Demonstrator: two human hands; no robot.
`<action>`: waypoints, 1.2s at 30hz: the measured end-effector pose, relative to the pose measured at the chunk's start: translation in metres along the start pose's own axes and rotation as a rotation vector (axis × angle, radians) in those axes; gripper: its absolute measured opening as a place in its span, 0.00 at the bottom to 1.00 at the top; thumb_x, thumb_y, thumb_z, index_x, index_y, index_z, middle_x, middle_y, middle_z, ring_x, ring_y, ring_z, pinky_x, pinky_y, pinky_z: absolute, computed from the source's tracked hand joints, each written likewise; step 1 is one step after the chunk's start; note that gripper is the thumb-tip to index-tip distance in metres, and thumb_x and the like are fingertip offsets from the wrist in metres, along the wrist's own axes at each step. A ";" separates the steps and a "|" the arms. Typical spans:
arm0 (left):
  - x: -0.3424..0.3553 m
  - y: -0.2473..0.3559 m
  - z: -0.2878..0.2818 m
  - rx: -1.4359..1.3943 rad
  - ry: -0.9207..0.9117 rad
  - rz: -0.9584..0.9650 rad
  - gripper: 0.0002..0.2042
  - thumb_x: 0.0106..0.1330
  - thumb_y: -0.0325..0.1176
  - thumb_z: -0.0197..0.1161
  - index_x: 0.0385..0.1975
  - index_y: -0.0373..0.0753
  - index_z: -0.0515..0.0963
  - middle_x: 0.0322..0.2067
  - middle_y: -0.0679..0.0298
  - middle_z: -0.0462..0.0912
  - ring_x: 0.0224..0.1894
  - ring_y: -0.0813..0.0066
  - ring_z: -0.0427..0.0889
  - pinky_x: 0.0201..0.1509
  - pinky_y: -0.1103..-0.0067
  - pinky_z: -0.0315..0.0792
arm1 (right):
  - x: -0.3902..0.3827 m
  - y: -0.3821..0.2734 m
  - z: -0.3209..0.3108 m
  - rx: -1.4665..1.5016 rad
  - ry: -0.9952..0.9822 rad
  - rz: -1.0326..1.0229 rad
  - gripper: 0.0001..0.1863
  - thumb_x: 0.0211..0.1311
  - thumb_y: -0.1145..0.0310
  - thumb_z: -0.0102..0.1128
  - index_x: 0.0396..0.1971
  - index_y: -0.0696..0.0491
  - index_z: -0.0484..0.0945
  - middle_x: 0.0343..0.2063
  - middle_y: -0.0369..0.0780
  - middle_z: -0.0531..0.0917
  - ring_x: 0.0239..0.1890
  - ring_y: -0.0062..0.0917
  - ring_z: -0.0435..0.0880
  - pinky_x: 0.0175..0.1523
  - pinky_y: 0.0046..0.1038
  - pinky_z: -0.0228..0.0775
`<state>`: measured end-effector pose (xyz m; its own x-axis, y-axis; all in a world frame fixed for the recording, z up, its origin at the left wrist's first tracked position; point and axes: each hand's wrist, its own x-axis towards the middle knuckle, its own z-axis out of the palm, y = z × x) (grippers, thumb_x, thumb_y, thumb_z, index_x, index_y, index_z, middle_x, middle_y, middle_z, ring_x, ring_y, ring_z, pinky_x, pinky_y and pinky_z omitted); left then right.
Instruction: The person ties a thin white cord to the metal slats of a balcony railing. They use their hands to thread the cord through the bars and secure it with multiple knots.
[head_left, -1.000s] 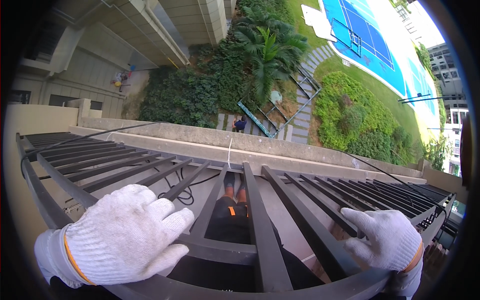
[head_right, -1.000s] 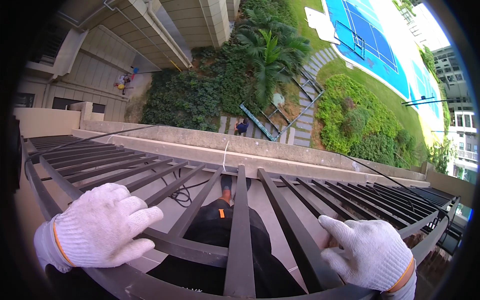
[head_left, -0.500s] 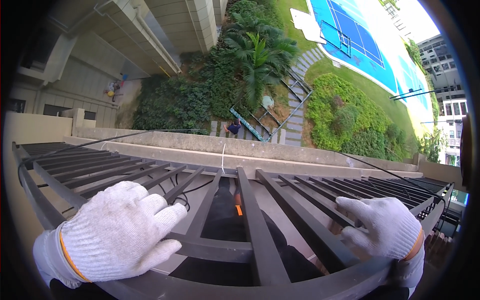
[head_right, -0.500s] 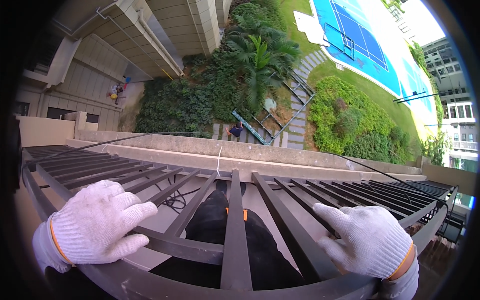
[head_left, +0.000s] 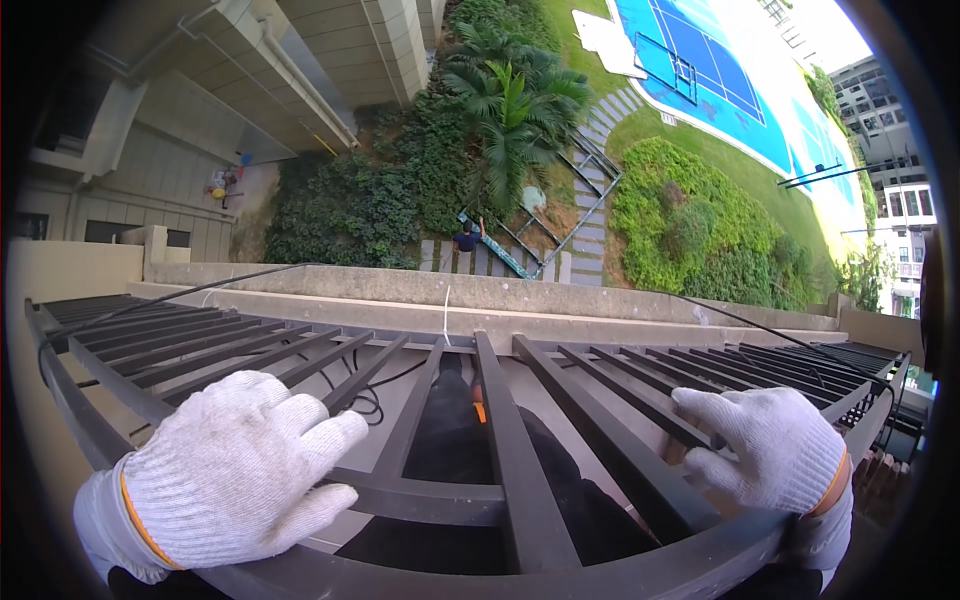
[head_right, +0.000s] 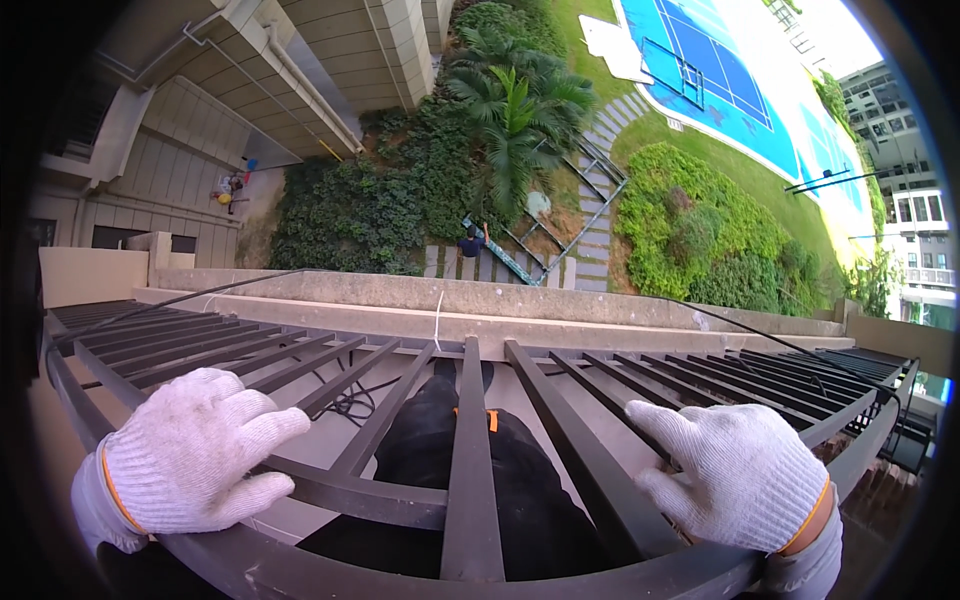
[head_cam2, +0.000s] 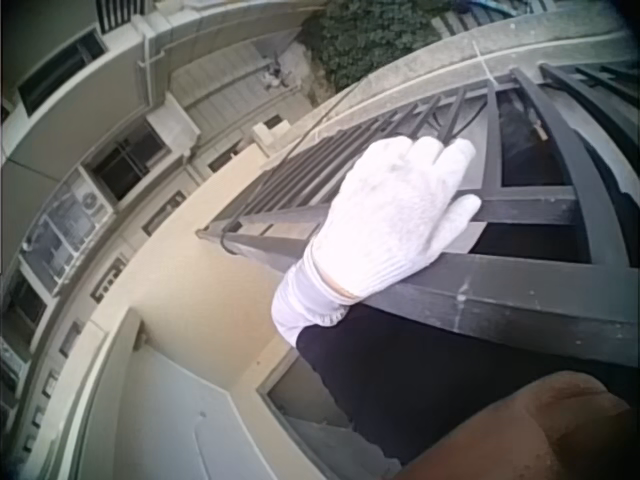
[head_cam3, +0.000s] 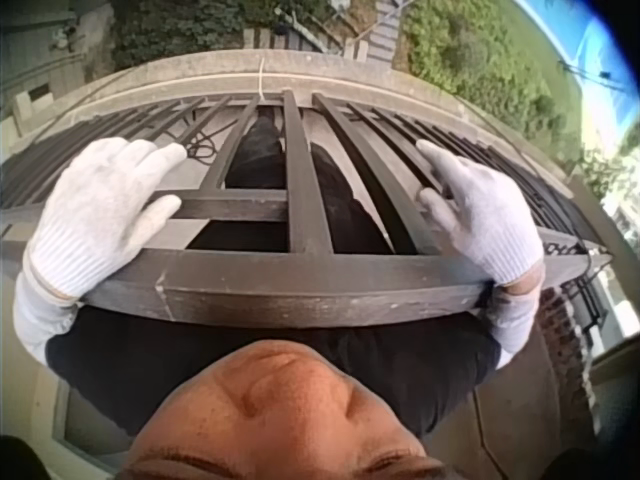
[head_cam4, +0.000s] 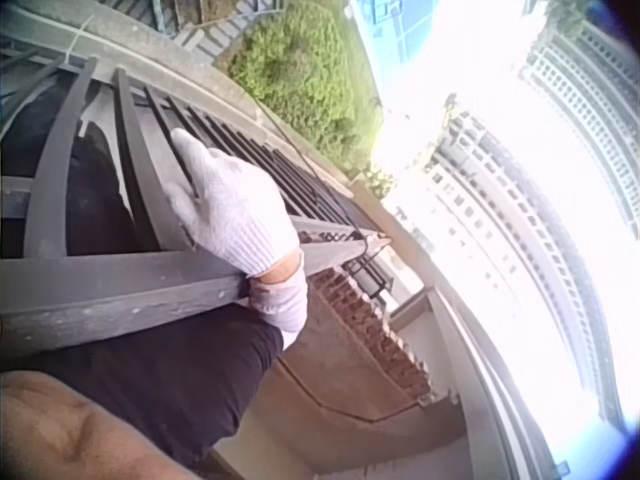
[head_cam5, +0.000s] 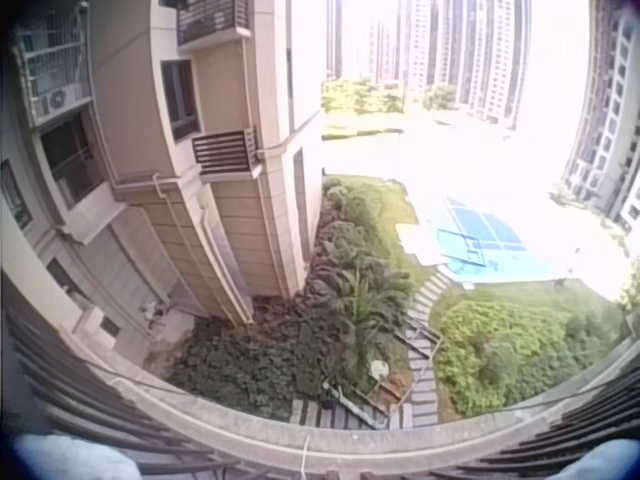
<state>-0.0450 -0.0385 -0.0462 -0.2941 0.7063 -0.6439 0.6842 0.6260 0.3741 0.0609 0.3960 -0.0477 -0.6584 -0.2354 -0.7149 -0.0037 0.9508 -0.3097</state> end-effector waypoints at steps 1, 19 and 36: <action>0.000 0.000 0.000 -0.002 0.003 0.002 0.29 0.85 0.53 0.73 0.72 0.35 0.87 0.47 0.53 0.95 0.48 0.52 0.94 0.58 0.57 0.87 | 0.000 0.000 0.000 0.006 0.010 -0.010 0.33 0.77 0.55 0.80 0.75 0.56 0.87 0.35 0.45 0.96 0.42 0.48 0.98 0.48 0.48 0.91; 0.000 0.000 0.000 0.004 -0.013 -0.002 0.29 0.86 0.54 0.72 0.73 0.35 0.87 0.48 0.52 0.95 0.49 0.52 0.94 0.60 0.56 0.87 | 0.000 -0.003 -0.003 -0.026 -0.012 -0.010 0.33 0.78 0.55 0.79 0.76 0.56 0.86 0.34 0.45 0.96 0.42 0.48 0.98 0.48 0.49 0.90; 0.000 0.000 0.000 -0.004 0.006 -0.003 0.29 0.85 0.53 0.73 0.73 0.37 0.87 0.49 0.53 0.95 0.50 0.51 0.94 0.59 0.56 0.88 | -0.001 -0.002 -0.003 -0.040 -0.016 0.000 0.33 0.77 0.55 0.80 0.76 0.55 0.87 0.34 0.43 0.96 0.42 0.47 0.99 0.49 0.48 0.91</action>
<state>-0.0450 -0.0386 -0.0457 -0.3005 0.7061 -0.6412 0.6807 0.6297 0.3744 0.0594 0.3947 -0.0451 -0.6461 -0.2381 -0.7251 -0.0342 0.9582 -0.2842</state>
